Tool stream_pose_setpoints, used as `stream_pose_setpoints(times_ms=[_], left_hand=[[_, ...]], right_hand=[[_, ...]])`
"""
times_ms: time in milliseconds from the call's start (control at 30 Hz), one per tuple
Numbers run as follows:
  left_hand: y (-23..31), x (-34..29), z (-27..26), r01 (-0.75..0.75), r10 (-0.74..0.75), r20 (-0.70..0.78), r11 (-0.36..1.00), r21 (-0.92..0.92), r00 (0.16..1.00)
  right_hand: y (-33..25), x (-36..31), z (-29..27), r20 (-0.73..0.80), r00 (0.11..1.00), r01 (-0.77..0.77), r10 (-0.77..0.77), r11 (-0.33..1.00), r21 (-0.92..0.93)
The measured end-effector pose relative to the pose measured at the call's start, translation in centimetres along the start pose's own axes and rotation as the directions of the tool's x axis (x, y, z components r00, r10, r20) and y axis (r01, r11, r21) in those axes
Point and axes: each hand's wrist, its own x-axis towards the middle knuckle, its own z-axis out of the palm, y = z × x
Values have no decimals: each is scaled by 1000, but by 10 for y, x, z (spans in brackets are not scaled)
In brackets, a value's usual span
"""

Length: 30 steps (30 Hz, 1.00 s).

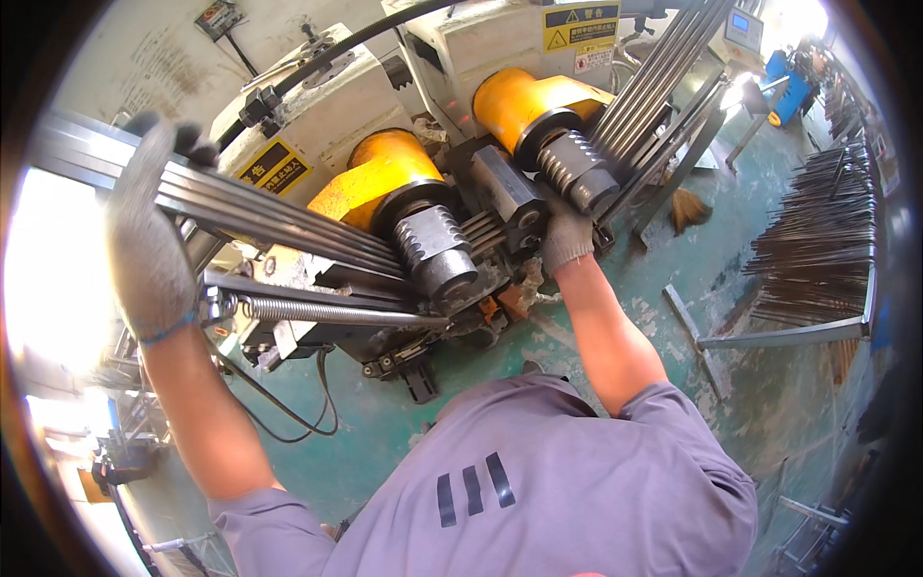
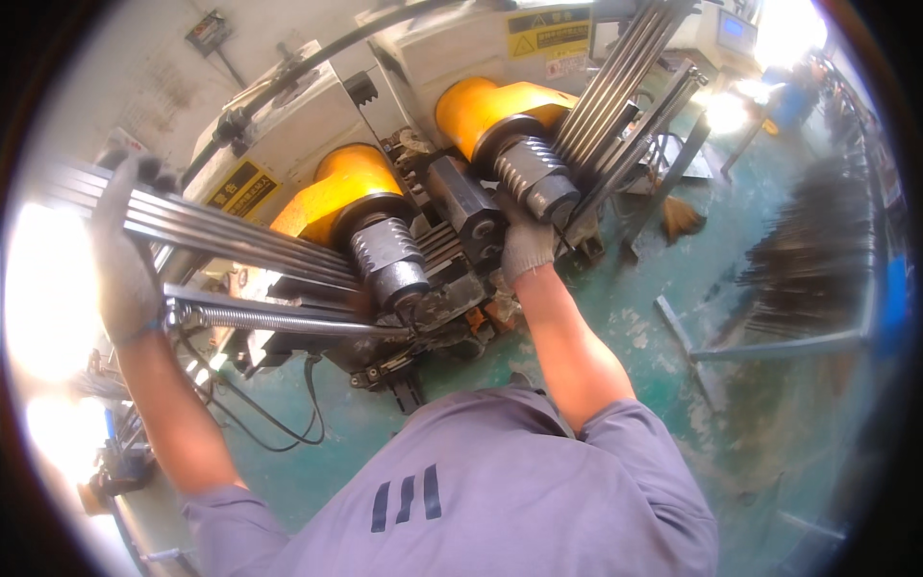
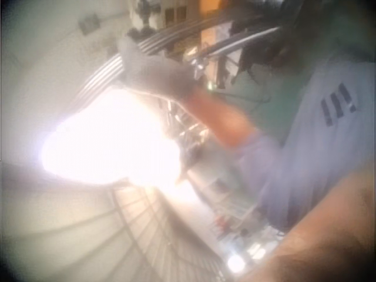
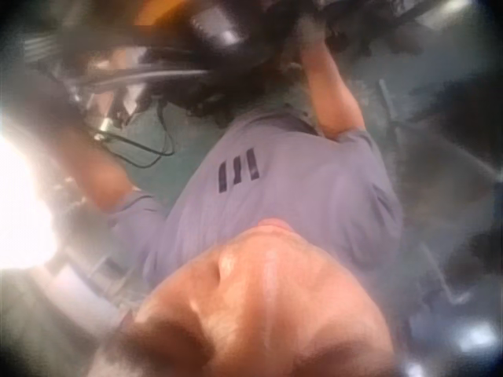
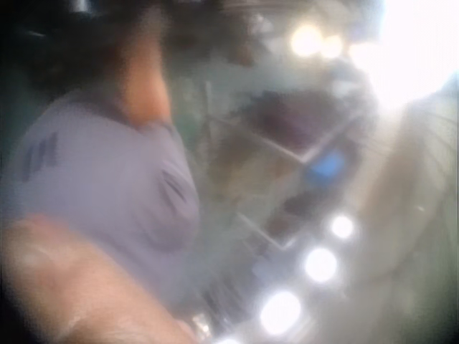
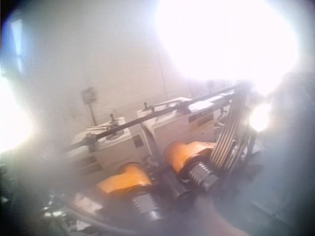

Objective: The person picks up metal rods from a pile on a trolley, feeds them through a rolling machine one at a time, and then places the bent rods onto a separate rack.

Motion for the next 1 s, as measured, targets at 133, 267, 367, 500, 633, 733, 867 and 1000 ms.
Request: stream_pose_setpoints(times_ms=[133, 267, 367, 500, 633, 733, 867, 1000], left_hand=[[3, 18, 34, -213, 183, 291, 974, 74, 939], [-2, 50, 52, -762, 550, 558, 589, 269, 621], [12, 33, 71, -285, 204, 439, 951, 125, 875], [-3, 56, 49, -905, 648, 643, 192, 381, 408], [8, 35, 88, -619, 453, 462, 719, 317, 762], [18, 44, 96, -690, 173, 673, 291, 663, 719], [13, 48, 90, -561, 139, 570, 471, 681, 810], [16, 50, 96, -498, 85, 564, 588, 637, 822]], right_hand=[[9, 17, -10, 11, 1000, 12, -12, 998, -59], [6, 10, 6, 41, 998, -40, 40, 999, 10], [8, 23, -7, 194, 948, 292, -252, 931, -220], [36, 39, -27, 188, 976, 157, -109, 951, -265], [57, 64, -56, 190, 976, -84, 107, 989, -124], [69, 89, -79, 193, 964, -163, 182, 981, -110], [47, 61, -41, 81, 986, -128, 146, 973, -193], [45, 62, -48, 116, 986, -91, 117, 974, -208]])
